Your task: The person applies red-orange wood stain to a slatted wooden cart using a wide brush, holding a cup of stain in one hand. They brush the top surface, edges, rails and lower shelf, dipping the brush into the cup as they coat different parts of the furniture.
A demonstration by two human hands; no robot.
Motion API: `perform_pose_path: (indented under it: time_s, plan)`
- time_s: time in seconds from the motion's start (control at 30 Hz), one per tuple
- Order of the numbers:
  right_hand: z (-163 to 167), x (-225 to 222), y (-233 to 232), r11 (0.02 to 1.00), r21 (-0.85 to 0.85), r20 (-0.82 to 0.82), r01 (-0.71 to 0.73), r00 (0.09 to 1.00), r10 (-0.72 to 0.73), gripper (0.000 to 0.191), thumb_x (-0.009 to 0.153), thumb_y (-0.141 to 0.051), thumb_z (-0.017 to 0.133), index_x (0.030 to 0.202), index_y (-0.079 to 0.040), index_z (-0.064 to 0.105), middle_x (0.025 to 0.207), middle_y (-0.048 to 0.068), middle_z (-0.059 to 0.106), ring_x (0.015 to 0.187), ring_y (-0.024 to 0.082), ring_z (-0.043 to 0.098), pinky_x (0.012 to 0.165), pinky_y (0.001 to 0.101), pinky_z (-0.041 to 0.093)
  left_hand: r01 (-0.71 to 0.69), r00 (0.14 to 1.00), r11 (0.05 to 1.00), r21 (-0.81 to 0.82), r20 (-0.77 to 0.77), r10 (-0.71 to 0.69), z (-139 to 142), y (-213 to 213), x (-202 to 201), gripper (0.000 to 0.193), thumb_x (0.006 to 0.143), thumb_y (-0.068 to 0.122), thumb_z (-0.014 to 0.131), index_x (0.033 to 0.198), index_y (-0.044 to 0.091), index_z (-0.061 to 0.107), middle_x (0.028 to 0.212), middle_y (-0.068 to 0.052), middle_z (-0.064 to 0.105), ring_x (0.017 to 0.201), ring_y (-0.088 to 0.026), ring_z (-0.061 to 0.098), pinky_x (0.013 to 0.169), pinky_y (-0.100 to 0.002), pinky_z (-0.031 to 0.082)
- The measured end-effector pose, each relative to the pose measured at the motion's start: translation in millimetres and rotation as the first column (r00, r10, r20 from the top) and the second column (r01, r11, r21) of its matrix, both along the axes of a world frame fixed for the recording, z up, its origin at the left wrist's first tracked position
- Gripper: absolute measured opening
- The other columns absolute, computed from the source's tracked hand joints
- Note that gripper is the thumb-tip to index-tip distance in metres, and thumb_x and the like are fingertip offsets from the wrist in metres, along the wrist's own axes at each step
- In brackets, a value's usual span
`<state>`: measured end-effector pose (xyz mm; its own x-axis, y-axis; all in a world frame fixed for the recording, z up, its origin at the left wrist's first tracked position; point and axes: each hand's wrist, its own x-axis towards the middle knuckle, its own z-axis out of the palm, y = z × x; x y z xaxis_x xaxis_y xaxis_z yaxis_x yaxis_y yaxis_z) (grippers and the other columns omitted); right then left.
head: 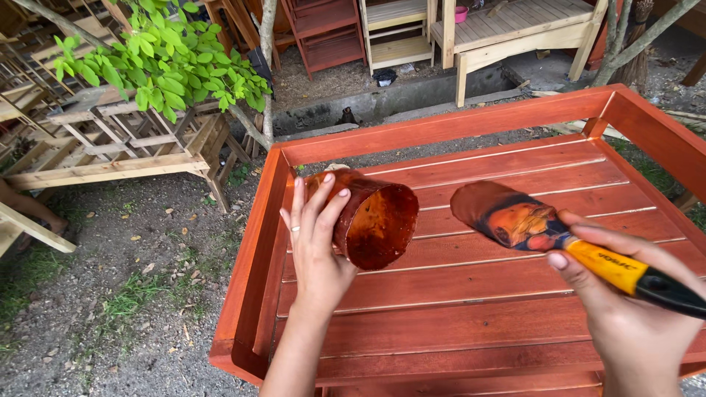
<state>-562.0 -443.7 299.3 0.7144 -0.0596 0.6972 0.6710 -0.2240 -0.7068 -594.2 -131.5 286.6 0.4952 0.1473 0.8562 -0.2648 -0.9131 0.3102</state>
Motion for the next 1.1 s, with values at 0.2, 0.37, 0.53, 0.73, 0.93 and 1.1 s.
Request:
perform_pose_path:
  time_s: [0.2,0.37,0.53,0.73,0.93,1.1]
  plan:
    - [-17,3,17,0.98,-0.091,-0.035,-0.177,0.984,0.174,0.032,0.074,0.003,0.082,0.105,0.002,0.075,0.111,0.018,0.077,0.11,0.026,0.076,0.092,0.036,0.064,0.046,0.996,0.977,0.21,0.062,-0.061,31,2,18,0.069,0.078,0.012,0.088,0.137,0.03,0.059,0.161,-0.002,0.046,0.159,-0.037,0.031,0.127,-0.074,0.015]
    - [-21,-3,31,0.952,0.002,-0.01,-0.306,0.952,0.306,0.03,0.076,0.002,0.082,0.105,0.001,0.075,0.114,0.017,0.077,0.115,0.026,0.074,0.095,0.0373,0.063,0.001,0.997,0.891,0.454,0.072,-0.038,40,-8,31,0.052,0.087,0.022,0.078,0.133,0.043,0.065,0.16,0.004,0.045,0.156,-0.031,0.031,0.126,-0.074,0.015]
    - [-25,1,32,0.947,0.041,-0.015,-0.319,0.947,0.32,0.031,0.075,0.002,0.082,0.106,0.002,0.074,0.114,0.018,0.077,0.116,0.027,0.074,0.096,0.0383,0.064,-0.042,0.998,0.825,0.564,0.069,0.003,38,-15,36,0.046,0.096,0.024,0.067,0.135,0.049,0.066,0.163,0.007,0.044,0.157,-0.028,0.029,0.127,-0.071,0.017]
    - [-26,3,30,0.948,0.039,-0.027,-0.315,0.948,0.316,0.031,0.075,0.002,0.082,0.106,0.002,0.075,0.113,0.017,0.077,0.116,0.027,0.074,0.097,0.0385,0.064,-0.058,0.997,0.825,0.562,0.079,0.016,37,-16,38,0.049,0.094,0.024,0.071,0.136,0.05,0.064,0.162,0.007,0.045,0.157,-0.028,0.029,0.126,-0.071,0.016]
    - [-28,1,4,0.983,-0.033,-0.021,-0.178,0.984,0.178,0.027,0.077,-0.002,0.082,0.102,0.001,0.074,0.109,0.019,0.077,0.114,0.027,0.076,0.097,0.0373,0.063,0.057,0.998,0.972,0.23,0.011,-0.062,35,-12,40,0.07,0.074,0.002,0.086,0.135,0.029,0.063,0.162,0.0,0.047,0.16,-0.035,0.033,0.13,-0.07,0.016]
    - [-38,23,-32,0.983,-0.094,-0.094,-0.16,0.984,0.151,0.022,0.083,-0.003,0.075,0.104,0.0,0.069,0.118,0.022,0.074,0.113,0.028,0.074,0.095,0.0395,0.06,0.195,0.976,0.974,0.117,0.077,-0.205,29,-2,43,0.082,0.07,0.009,0.093,0.14,0.022,0.052,0.161,-0.007,0.046,0.157,-0.041,0.032,0.129,-0.062,0.026]
